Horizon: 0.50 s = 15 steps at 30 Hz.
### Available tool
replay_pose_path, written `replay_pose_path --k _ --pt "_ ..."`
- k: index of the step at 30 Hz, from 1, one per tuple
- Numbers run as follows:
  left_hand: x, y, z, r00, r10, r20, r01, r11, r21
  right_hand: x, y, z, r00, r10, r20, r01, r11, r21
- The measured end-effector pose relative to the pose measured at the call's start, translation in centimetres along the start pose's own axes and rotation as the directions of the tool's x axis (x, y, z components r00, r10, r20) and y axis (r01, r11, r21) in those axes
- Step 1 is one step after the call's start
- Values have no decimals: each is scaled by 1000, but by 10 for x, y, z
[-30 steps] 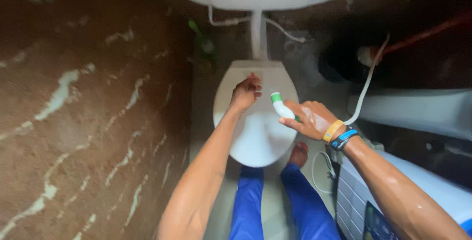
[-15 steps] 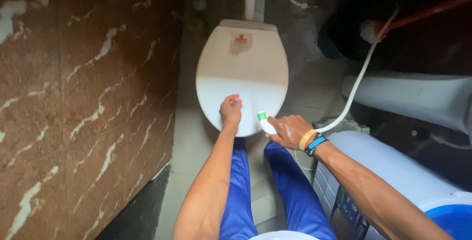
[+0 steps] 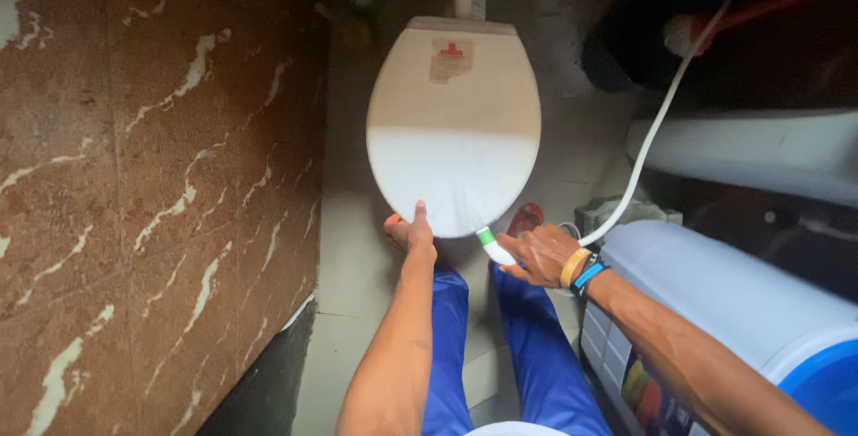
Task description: The person cleans the interior and exterior of a toilet using a brush and a bowl of water, then rinses the surfaces using a hand-held bidet sprayer.
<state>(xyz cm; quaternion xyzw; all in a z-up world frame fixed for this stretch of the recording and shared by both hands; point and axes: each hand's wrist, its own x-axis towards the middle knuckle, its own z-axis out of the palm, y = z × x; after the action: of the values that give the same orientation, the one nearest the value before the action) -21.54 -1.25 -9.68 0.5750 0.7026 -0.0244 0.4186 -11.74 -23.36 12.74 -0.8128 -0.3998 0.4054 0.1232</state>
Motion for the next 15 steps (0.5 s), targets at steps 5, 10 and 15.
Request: replay_pose_path --k 5,10,15 --pt "14 -6 -8 988 -96 120 93 995 33 17 -8 17 998 -57 19 57 998 -33" --pt "-3 17 -32 944 -135 299 152 988 -31 20 -10 17 992 -107 67 107 994 1" --pt "-45 38 -54 929 6 370 81 973 -217 -1 -27 -2 992 -110 62 113 992 -51"
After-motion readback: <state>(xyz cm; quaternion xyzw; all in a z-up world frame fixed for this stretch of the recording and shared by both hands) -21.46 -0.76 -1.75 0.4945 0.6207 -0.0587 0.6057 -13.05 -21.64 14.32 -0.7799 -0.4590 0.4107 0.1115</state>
